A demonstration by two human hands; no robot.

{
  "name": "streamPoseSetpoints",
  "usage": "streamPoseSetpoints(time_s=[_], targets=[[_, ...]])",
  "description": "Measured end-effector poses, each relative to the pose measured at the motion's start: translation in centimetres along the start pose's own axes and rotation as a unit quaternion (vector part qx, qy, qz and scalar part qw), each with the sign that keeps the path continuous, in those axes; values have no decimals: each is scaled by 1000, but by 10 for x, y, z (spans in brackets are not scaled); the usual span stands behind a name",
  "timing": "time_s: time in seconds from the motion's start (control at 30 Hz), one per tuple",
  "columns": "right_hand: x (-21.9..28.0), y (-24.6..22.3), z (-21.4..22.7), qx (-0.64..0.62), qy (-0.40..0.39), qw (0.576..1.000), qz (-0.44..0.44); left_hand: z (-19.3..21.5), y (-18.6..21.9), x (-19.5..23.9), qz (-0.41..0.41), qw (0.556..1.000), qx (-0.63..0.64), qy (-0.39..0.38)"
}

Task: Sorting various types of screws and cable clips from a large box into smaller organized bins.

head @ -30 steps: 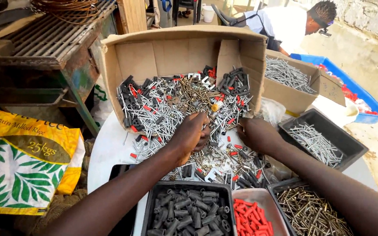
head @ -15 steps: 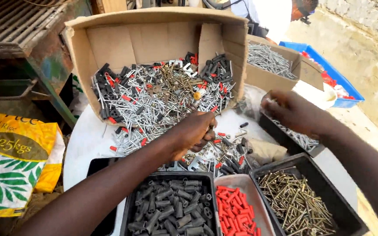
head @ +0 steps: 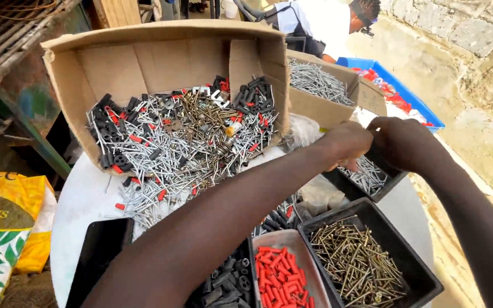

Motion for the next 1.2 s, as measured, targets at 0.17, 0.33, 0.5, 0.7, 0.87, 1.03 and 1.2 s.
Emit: streamPoseSetpoints(time_s=[0.17,0.33,0.5,0.7,0.87,1.03,1.2], targets=[[18,0,11,-46,67,997,-2,-20,-42,-148,-281,863,-420,-10],[47,-33,38,-91,113,989,-22,56,-9,86,-129,990,-17,46],[67,-102,67,-124,71,984,102,139,-46,146,-150,966,197,73],[68,-196,75,-164,67,941,288,182,-47,235,-309,935,112,135],[61,-242,51,-149,34,937,314,188,-78,245,-249,909,-283,178],[61,-256,41,-124,40,952,277,211,-118,216,-245,827,-487,140],[53,-258,25,-130,-5,956,263,218,-128,194,-267,807,-516,106]])
Point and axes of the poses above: each hand's wrist, its own x-axis away from the middle knuckle, its own z-axis out of the back of the hand, y = z × x, the point moved 3 cm from there along -x, towards the middle knuckle, and after that the axes turned 14 degrees about x, right-handed, at the moved point
